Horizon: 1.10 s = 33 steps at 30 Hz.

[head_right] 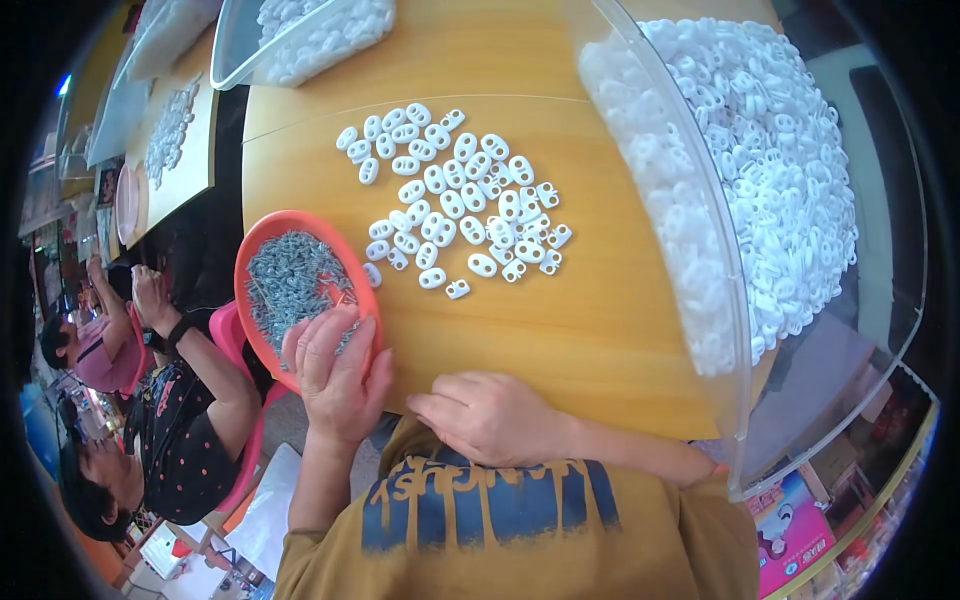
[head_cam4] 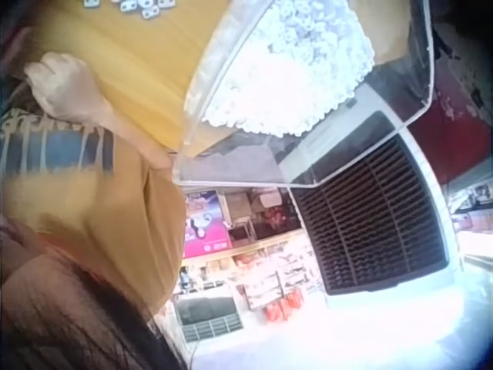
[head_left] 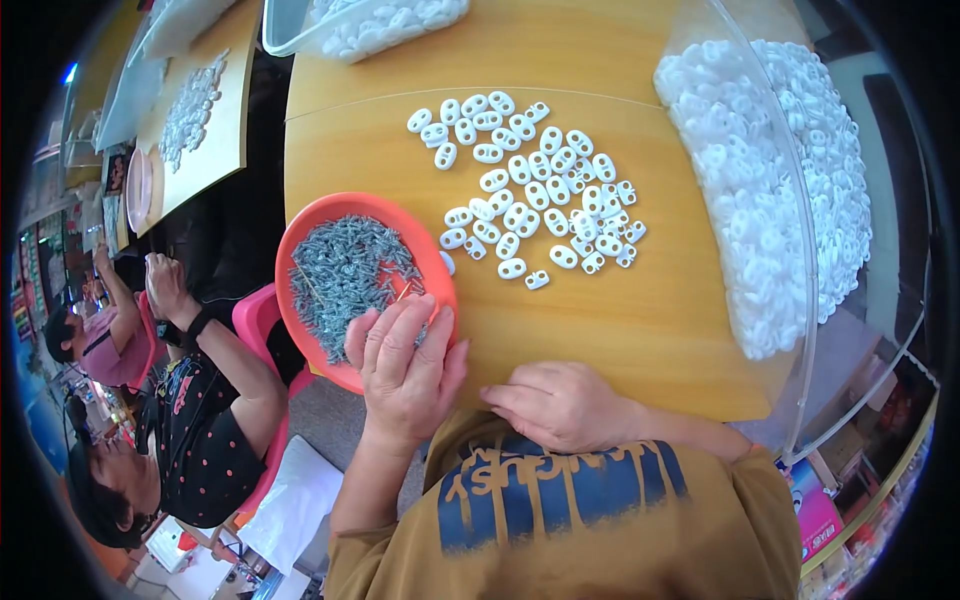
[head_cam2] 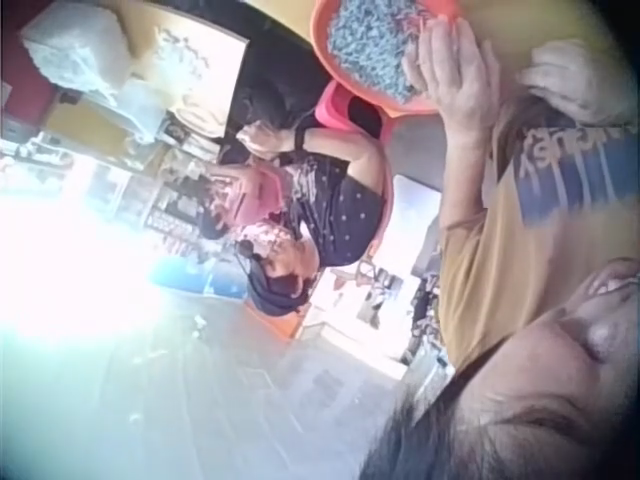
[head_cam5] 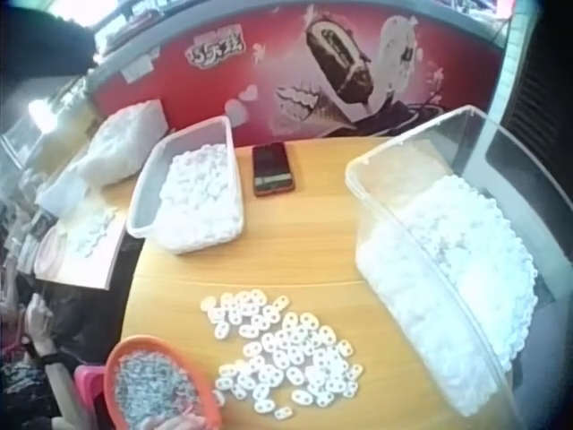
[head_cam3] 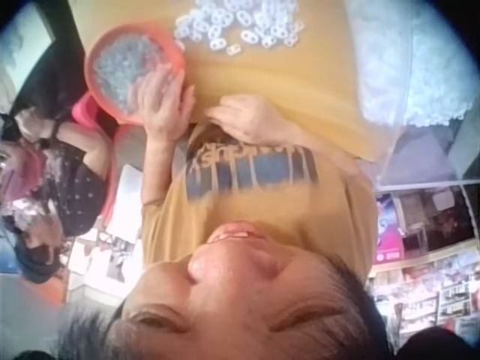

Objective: Manually assembling small metal pins and springs into white plastic housings at a workbench.

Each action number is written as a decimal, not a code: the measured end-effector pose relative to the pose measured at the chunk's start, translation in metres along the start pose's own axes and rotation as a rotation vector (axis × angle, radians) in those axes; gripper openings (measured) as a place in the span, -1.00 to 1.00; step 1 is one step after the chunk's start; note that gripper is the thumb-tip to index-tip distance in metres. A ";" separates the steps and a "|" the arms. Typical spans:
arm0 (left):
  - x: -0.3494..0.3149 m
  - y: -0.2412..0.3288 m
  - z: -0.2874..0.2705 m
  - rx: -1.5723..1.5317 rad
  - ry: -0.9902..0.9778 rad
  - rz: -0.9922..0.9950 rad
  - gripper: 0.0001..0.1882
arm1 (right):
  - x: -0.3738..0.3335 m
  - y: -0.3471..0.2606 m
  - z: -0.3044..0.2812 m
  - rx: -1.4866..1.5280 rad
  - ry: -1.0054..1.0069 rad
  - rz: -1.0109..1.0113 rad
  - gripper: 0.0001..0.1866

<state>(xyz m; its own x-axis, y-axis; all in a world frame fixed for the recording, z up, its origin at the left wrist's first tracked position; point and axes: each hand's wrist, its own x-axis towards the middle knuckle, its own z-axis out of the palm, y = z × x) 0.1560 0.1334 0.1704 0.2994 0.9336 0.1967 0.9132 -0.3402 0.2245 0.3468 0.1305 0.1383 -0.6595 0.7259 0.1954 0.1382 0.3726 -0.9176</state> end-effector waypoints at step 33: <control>-0.020 0.005 -0.001 0.210 -0.033 -0.187 -0.57 | -0.004 0.002 0.007 0.050 0.074 0.002 -0.77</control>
<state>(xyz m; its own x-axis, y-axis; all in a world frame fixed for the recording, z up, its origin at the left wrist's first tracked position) 0.1540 0.1128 0.1686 0.1262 0.9824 0.1380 0.9896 -0.1343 0.0509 0.3449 0.1239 0.1333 -0.6024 0.7680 0.2173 0.1010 0.3434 -0.9337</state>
